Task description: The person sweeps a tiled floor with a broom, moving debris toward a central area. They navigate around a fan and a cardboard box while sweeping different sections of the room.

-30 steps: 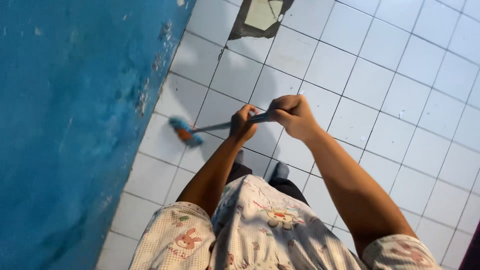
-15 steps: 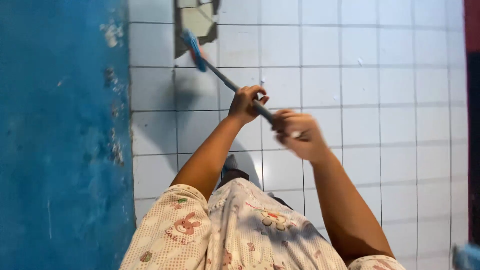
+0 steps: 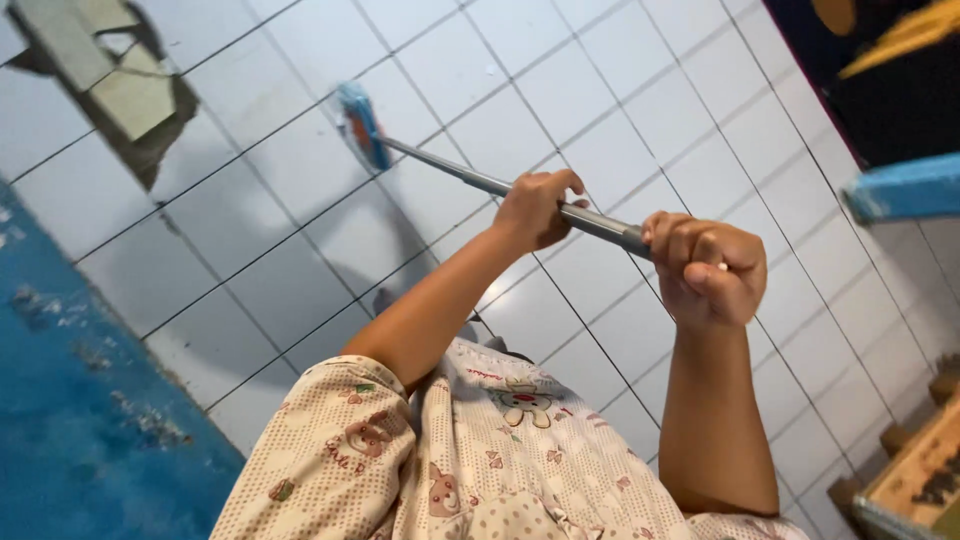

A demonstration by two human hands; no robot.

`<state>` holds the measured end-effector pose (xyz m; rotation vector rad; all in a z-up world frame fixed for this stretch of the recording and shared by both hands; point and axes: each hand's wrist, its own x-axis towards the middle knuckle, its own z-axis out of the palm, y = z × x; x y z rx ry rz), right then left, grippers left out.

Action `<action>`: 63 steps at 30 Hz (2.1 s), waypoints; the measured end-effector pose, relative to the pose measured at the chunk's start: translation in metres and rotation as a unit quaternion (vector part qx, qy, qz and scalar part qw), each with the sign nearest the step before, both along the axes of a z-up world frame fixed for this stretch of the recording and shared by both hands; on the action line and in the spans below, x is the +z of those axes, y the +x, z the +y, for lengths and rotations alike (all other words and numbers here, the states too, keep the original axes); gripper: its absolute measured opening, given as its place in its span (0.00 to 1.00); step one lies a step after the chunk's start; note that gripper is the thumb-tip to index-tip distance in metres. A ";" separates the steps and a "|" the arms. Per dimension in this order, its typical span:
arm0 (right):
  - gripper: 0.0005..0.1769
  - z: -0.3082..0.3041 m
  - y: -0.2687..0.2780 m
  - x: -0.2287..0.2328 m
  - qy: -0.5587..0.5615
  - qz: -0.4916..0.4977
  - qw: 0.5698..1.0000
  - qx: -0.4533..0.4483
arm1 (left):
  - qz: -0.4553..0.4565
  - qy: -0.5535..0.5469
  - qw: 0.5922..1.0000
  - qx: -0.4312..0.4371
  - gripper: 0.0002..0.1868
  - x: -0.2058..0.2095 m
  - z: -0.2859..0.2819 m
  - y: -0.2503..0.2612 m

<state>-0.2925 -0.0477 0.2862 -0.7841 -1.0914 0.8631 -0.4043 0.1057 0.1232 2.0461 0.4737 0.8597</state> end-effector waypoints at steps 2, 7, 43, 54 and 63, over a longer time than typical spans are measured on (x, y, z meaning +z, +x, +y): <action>0.20 -0.047 0.012 0.009 -0.003 -0.056 0.997 -0.045 | 0.064 -0.034 0.997 -0.033 0.09 0.006 -0.043 0.035; 0.19 -0.137 0.039 0.026 -0.031 -0.127 0.982 -0.139 | 0.006 -0.082 0.991 -0.109 0.12 0.027 -0.135 0.107; 0.14 0.008 -0.133 -0.125 -0.148 0.143 0.966 -0.158 | 0.229 0.007 0.973 -0.024 0.22 -0.121 0.043 -0.118; 0.18 -0.095 -0.064 0.046 -0.027 0.041 0.954 -0.295 | 0.047 -0.089 0.963 -0.251 0.19 0.039 -0.076 0.013; 0.13 -0.097 0.009 0.014 -0.166 -0.302 0.897 -0.277 | -0.133 -0.050 0.947 -0.288 0.07 -0.054 -0.133 0.150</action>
